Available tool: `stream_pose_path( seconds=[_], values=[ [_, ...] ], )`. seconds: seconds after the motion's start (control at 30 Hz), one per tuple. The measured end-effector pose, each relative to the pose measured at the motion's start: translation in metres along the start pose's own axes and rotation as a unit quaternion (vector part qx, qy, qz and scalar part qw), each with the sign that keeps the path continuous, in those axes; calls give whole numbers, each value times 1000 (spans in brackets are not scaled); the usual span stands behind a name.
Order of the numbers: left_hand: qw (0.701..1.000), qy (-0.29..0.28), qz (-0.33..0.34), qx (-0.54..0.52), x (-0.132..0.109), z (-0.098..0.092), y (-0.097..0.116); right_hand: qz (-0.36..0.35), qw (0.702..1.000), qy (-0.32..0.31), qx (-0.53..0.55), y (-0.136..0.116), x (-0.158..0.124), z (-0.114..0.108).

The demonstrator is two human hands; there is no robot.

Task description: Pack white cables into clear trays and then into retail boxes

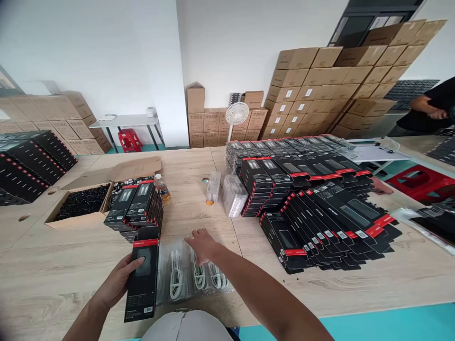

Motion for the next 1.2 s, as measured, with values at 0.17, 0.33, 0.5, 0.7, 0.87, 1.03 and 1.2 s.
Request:
stream_pose_path(
  seconds=[0.17, 0.33, 0.5, 0.7, 0.87, 1.03, 1.2],
  values=[
    [1000, -9, 25, 15, 6, -4, 7, 47, 993, 80, 76, 24, -21, -42],
    [991, -76, 74, 86, 15, 26, 25, 77, 925, 296, 224, 57, -47, -117],
    [962, -209, 97, 144, 18, 88, 42, 98, 875, 437, 181, 53, -59, -167],
    [960, -221, 132, 108, 23, 126, 39, 58, 914, 371, 153, 43, -67, -165],
    [974, -186, 124, 43, 28, 132, 15, -64, 926, 277, 249, 15, -80, -133],
    [977, -169, 112, 61, 21, 125, -14, 37, 903, 275, 329, -10, -94, -84],
    [971, -169, 139, 100, 12, 118, -12, 84, 789, 329, 512, -30, -94, -43]
  ],
)
Point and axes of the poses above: each hand's wrist, its own x-axis towards the middle knuckle, its own z-axis out of the palm, y = z × x, the point moved 2 cm from there along x, towards the middle knuckle, and after that the axes turned 5 degrees about -z, right-handed, at the moved point
